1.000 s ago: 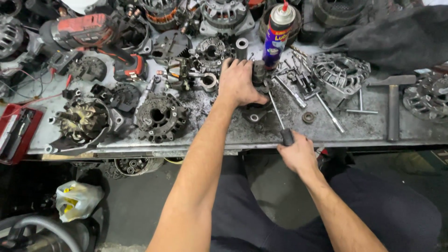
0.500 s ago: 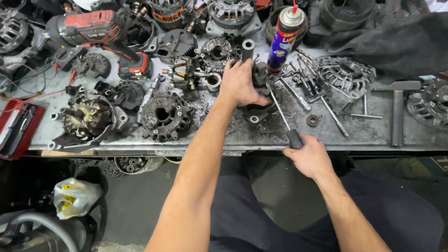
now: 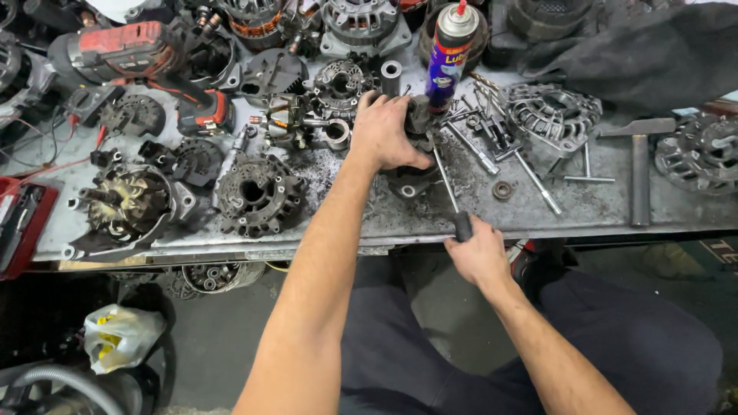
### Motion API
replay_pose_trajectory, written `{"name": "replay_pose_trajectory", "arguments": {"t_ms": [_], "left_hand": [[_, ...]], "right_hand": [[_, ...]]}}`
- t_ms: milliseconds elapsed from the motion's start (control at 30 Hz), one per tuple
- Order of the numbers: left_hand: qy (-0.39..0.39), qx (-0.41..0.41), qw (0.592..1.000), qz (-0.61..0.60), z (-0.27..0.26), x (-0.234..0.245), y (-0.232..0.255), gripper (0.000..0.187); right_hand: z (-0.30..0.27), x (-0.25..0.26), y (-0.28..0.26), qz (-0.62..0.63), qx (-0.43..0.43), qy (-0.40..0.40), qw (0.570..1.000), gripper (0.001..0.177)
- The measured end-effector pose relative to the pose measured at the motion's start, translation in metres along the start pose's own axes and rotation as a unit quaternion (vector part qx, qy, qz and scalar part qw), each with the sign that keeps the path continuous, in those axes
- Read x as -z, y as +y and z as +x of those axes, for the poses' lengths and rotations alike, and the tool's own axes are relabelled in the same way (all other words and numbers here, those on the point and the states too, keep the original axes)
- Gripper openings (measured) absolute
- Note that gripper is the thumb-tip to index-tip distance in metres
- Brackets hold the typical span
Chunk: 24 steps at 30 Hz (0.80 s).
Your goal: The person works on a disassembled alternator on a cluttered workbench. They use a hammer and a punch to tap a component, then wipe the part with a rag. Later, they use a screwdriver to pry at the assembly and spray it with a lubricant from a can.
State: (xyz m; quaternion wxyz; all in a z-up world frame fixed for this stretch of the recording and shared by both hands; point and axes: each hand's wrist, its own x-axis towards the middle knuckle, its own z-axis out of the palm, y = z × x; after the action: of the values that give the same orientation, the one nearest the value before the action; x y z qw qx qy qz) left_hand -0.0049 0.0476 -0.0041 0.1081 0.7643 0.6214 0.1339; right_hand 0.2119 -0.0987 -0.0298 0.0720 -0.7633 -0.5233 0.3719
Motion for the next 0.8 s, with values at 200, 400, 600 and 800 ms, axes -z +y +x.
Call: {"name": "replay_pose_trajectory", "arguments": {"t_ms": [200,400,600,800], "left_hand": [[-0.010,0.029,0.999,-0.028,-0.001,0.009,0.002,0.096],[-0.006,0.024,0.999,-0.029,0.003,0.000,-0.001,0.098],[0.006,0.000,1.000,-0.009,0.006,-0.008,-0.006,0.103],[0.014,-0.002,1.000,-0.017,0.007,-0.002,-0.007,0.095]], "right_hand": [[0.012,0.006,0.014,0.027,0.037,0.008,0.999,0.024],[0.001,-0.010,0.002,0.010,0.021,0.023,0.999,0.021],[-0.003,-0.020,-0.006,0.022,0.024,0.037,0.999,0.023],[-0.008,-0.011,-0.004,0.027,0.026,0.023,0.999,0.024]]}}
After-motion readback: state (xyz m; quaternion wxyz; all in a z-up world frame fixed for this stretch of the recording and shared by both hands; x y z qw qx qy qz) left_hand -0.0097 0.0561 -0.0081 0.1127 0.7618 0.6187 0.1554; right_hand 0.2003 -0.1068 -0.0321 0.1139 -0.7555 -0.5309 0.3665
